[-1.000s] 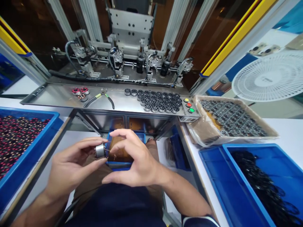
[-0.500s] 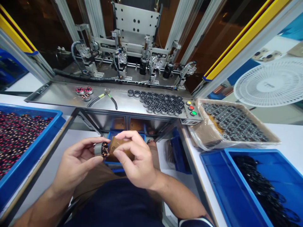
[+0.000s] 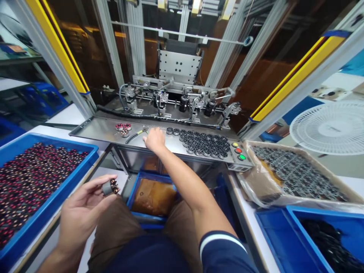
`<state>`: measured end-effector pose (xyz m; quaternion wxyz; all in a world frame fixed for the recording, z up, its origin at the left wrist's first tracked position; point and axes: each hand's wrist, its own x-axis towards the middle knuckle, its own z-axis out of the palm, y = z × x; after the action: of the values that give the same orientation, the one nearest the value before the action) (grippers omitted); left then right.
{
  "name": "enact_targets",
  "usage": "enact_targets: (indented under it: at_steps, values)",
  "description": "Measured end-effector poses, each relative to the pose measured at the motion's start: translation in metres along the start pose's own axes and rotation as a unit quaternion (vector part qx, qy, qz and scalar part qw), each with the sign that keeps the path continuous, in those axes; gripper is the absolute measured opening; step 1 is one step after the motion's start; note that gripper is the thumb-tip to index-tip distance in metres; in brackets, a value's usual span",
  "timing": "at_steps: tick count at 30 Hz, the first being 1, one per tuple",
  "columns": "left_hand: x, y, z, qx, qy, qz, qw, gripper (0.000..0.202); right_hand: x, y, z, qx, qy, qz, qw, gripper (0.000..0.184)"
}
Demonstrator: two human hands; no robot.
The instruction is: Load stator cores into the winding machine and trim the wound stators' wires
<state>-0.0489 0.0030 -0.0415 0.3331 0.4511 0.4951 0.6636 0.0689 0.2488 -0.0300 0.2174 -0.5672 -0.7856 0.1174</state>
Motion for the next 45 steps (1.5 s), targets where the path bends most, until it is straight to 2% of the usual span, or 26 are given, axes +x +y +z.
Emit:
enact_targets:
  at_steps: [3, 5, 7, 10, 13, 16, 18, 19, 21, 25, 27, 29, 32, 34, 37, 38, 40, 42, 45]
  values:
    - [-0.002, -0.003, -0.009, -0.004, 0.011, -0.030, 0.999, 0.036, 0.019, -0.006, 0.015, -0.032, -0.033, 0.011, 0.999, 0.031]
    - [-0.001, -0.006, -0.014, -0.020, 0.016, -0.059, 0.998, 0.035, 0.023, -0.005, 0.015, -0.039, -0.040, 0.003, 0.998, 0.031]
    - [0.001, -0.011, -0.018, -0.049, 0.010, -0.092, 0.995, 0.035, 0.024, -0.002, 0.004, -0.039, -0.028, -0.008, 0.999, 0.030]
    - [0.003, -0.019, -0.019, -0.105, -0.013, -0.118, 0.987, 0.034, 0.011, 0.004, -0.031, -0.025, 0.019, -0.042, 0.999, 0.023]
    - [0.002, -0.025, -0.018, -0.133, -0.025, -0.120, 0.983, 0.032, -0.031, 0.016, -0.079, -0.002, 0.068, -0.092, 0.993, 0.023]
    - [0.000, -0.027, -0.018, -0.130, -0.032, -0.127, 0.983, 0.033, -0.098, 0.039, -0.115, 0.060, 0.079, -0.149, 0.984, 0.018]
    - [0.000, -0.028, -0.017, -0.116, -0.037, -0.135, 0.983, 0.033, -0.147, 0.057, -0.121, 0.112, 0.005, -0.185, 0.976, 0.015]
    - [0.001, -0.028, -0.016, -0.109, -0.039, -0.140, 0.983, 0.033, -0.170, 0.065, -0.118, 0.125, -0.031, -0.198, 0.972, 0.015]
    - [0.002, -0.027, -0.014, -0.101, -0.048, -0.148, 0.983, 0.033, -0.211, 0.074, -0.104, 0.139, -0.062, -0.222, 0.963, 0.017]
    - [0.002, -0.021, -0.006, -0.098, -0.064, -0.134, 0.984, 0.034, -0.265, 0.074, -0.073, 0.189, -0.049, -0.202, 0.960, 0.024]
    - [0.000, -0.017, -0.001, -0.087, -0.064, -0.116, 0.987, 0.034, -0.281, 0.069, -0.071, 0.240, -0.041, -0.176, 0.954, 0.025]
    - [-0.002, -0.012, 0.002, -0.073, -0.066, -0.095, 0.991, 0.035, -0.293, 0.065, -0.078, 0.303, -0.066, -0.137, 0.941, 0.029]
    - [-0.006, -0.007, 0.003, -0.059, -0.059, -0.065, 0.994, 0.036, -0.309, 0.060, -0.087, 0.363, -0.145, -0.056, 0.919, 0.068]
    - [-0.008, -0.004, 0.004, -0.049, -0.053, -0.053, 0.996, 0.036, -0.319, 0.059, -0.082, 0.388, -0.210, 0.003, 0.897, 0.086]
    - [-0.011, 0.000, 0.007, -0.039, -0.055, -0.046, 0.997, 0.037, -0.330, 0.059, -0.060, 0.451, -0.260, 0.062, 0.852, 0.069]
    - [-0.012, 0.001, 0.009, -0.039, -0.059, -0.047, 0.996, 0.037, -0.331, 0.058, -0.052, 0.461, -0.253, 0.060, 0.848, 0.064]
    - [-0.014, 0.005, 0.014, -0.040, -0.068, -0.055, 0.995, 0.036, -0.328, 0.054, -0.040, 0.459, -0.207, 0.021, 0.864, 0.059]
    - [-0.016, 0.010, 0.019, -0.042, -0.081, -0.071, 0.993, 0.036, -0.318, 0.049, -0.035, 0.453, -0.151, -0.049, 0.877, 0.066]
    - [-0.019, 0.013, 0.025, -0.049, -0.100, -0.084, 0.990, 0.036, -0.299, 0.039, -0.038, 0.443, -0.099, -0.131, 0.882, 0.079]
